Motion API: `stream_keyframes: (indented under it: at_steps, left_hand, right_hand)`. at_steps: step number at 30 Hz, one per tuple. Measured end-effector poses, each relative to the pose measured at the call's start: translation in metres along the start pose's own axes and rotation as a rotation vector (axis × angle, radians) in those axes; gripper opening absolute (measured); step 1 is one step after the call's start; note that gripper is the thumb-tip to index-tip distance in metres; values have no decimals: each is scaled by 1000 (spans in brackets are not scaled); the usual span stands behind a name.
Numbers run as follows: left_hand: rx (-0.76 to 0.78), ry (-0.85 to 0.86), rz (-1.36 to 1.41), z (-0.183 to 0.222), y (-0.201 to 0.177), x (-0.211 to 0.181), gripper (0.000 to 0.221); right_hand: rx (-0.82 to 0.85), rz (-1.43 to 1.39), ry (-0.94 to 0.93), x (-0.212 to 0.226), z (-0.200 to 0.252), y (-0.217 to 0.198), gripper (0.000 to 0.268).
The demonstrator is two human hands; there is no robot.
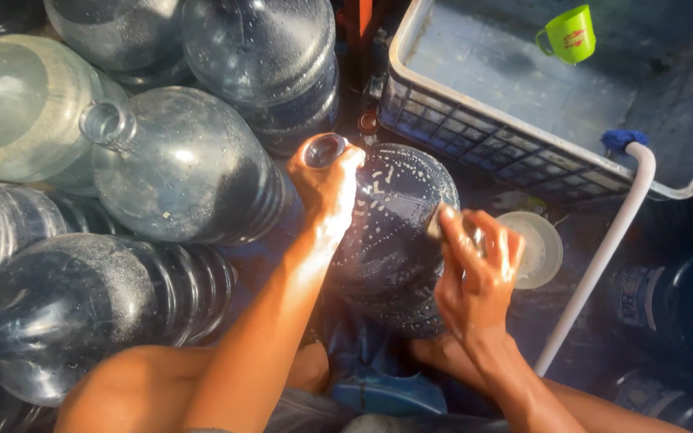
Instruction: Scrubbing the exterior of large plastic water jugs with a sponge and soapy water
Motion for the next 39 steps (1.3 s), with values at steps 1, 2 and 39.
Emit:
stream_keyframes:
  at_steps: [1, 2, 39]
  left_hand:
    - [11, 26, -50, 0, 3, -4, 21]
    - [17, 23, -52, 0, 4, -2, 21]
    - [234, 64, 215, -22, -9, 3, 18]
  right_hand:
    - [-30, 31, 117, -19, -1, 5, 48]
    - [-30, 35, 123, -11, 2, 4, 48]
    - [-141, -104, -116, -20, 52, 29, 44]
Point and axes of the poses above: each hand's wrist, its own z-axis away from the middle knuckle, its own y-axis out of the palm, x = y × z, the point moved 10 cm from there along -z, towards the middle knuckle, and after that the axes turned 13 degrees about z, right-handed, at the moved point
